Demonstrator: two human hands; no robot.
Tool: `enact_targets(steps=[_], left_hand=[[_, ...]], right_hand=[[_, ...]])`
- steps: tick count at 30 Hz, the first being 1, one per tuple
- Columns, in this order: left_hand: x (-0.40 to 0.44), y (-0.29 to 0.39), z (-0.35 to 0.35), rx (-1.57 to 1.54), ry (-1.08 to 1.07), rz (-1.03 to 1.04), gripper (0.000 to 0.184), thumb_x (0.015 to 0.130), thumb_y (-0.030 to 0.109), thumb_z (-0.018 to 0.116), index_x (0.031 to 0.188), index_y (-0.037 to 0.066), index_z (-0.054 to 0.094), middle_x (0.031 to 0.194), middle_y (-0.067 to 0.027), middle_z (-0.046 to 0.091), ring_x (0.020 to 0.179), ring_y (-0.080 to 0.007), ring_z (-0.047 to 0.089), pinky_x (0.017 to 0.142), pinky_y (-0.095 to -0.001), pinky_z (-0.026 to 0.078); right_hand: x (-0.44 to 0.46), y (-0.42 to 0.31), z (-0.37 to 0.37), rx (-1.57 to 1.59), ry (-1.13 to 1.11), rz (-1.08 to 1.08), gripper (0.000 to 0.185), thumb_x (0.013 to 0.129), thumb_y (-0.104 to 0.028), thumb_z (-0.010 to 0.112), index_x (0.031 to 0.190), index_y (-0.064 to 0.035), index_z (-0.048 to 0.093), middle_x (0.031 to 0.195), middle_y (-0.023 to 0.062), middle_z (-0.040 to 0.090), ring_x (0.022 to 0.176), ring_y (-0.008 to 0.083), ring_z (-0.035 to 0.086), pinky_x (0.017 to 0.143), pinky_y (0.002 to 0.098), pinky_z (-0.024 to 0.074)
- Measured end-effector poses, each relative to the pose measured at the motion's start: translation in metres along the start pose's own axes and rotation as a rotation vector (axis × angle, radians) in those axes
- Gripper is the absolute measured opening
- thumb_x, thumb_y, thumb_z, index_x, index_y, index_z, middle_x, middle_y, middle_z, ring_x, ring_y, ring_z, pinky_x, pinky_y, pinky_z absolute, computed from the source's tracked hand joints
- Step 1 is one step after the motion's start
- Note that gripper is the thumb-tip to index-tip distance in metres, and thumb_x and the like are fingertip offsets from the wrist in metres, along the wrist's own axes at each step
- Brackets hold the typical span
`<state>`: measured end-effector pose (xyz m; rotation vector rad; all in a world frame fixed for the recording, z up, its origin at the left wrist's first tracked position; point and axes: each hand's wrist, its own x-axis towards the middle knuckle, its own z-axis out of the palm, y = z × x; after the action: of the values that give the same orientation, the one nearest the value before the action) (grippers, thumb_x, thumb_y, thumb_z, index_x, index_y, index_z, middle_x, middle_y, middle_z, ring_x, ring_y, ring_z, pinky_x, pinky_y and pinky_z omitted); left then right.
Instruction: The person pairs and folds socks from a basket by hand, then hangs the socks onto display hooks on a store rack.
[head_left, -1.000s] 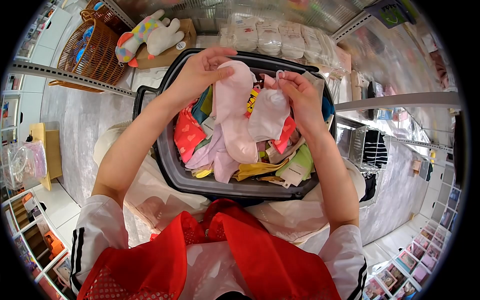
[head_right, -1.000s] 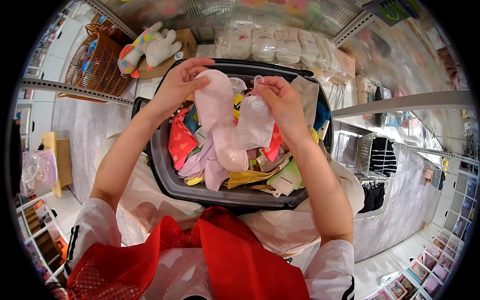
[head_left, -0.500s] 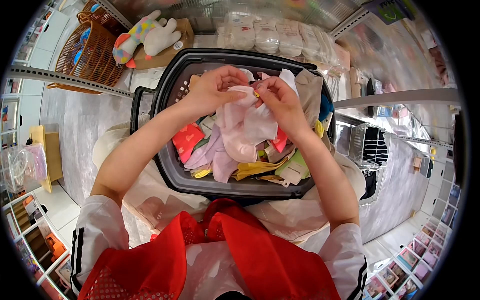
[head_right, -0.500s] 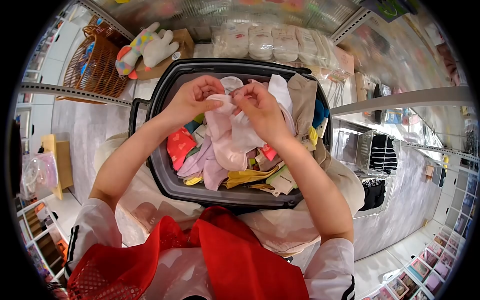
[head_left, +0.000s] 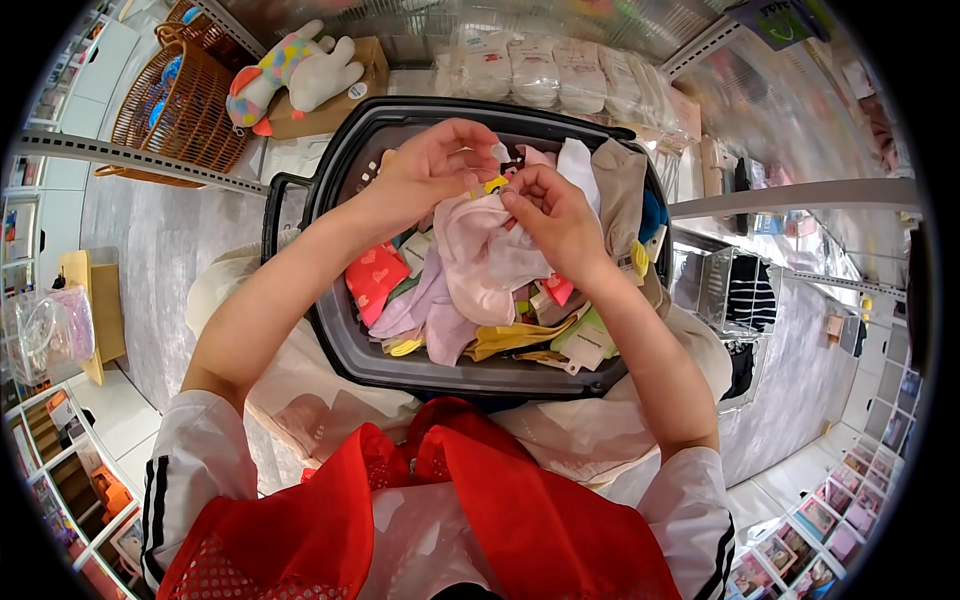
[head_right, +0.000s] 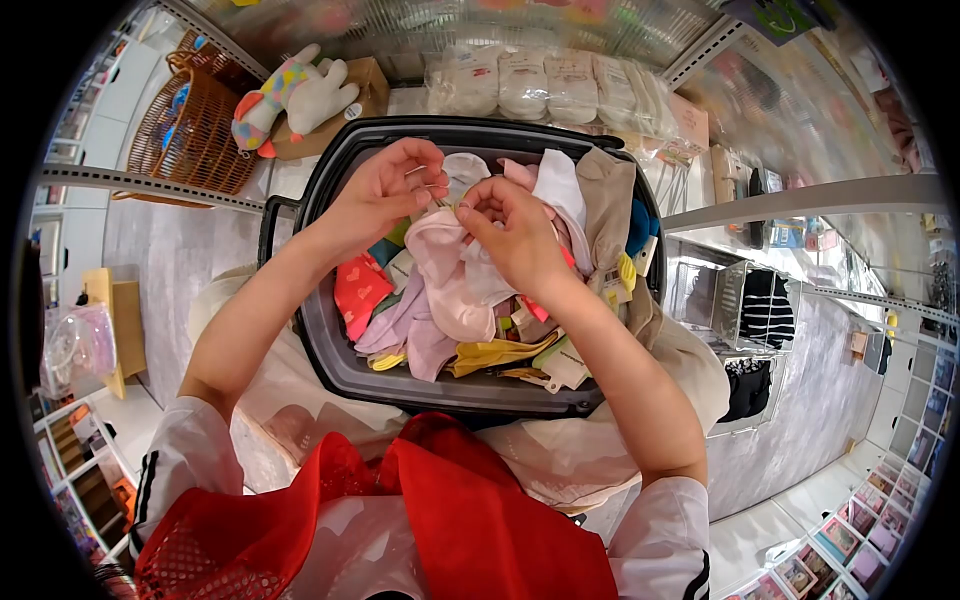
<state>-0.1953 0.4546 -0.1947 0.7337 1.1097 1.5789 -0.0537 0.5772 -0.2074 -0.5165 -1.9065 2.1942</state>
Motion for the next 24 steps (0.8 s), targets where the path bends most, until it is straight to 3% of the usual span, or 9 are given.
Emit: enact_targets(steps=[6, 15, 24], left_hand=[[0.004, 0.008, -0.004, 0.010, -0.071, 0.139, 0.035, 0.077, -0.009, 0.046, 0.110, 0.000, 0.041, 0.113, -0.0088, 0.045, 0.117, -0.0235, 0.040, 0.098, -0.0336, 0.032], [0.003, 0.012, -0.001, 0.365, 0.072, 0.194, 0.030, 0.078, -0.007, 0.048, 0.107, -0.003, 0.044, 0.100, -0.0113, 0.055, 0.098, -0.0185, 0.055, 0.085, -0.0261, 0.044], [0.003, 0.011, 0.004, 0.389, 0.147, 0.128, 0.039, 0.075, -0.002, 0.056, 0.111, -0.001, 0.043, 0.096, -0.0115, 0.059, 0.083, -0.0133, 0.060, 0.070, -0.0222, 0.047]], right_hand=[[0.000, 0.000, 0.001, -0.061, 0.013, -0.022, 0.009, 0.079, -0.006, 0.056, 0.082, 0.0012, 0.051, 0.073, 0.0027, 0.054, 0.063, 0.0081, 0.052, 0.058, 0.0196, 0.0409], [-0.003, 0.001, 0.007, -0.223, 0.134, -0.109, 0.011, 0.075, -0.007, 0.060, 0.080, 0.0000, 0.052, 0.072, 0.0037, 0.055, 0.061, 0.0090, 0.053, 0.056, 0.0212, 0.0405], [-0.005, -0.006, 0.010, -0.328, 0.200, -0.141, 0.012, 0.074, -0.005, 0.060, 0.081, 0.0003, 0.052, 0.071, 0.0051, 0.057, 0.061, 0.0096, 0.054, 0.056, 0.0211, 0.0411]])
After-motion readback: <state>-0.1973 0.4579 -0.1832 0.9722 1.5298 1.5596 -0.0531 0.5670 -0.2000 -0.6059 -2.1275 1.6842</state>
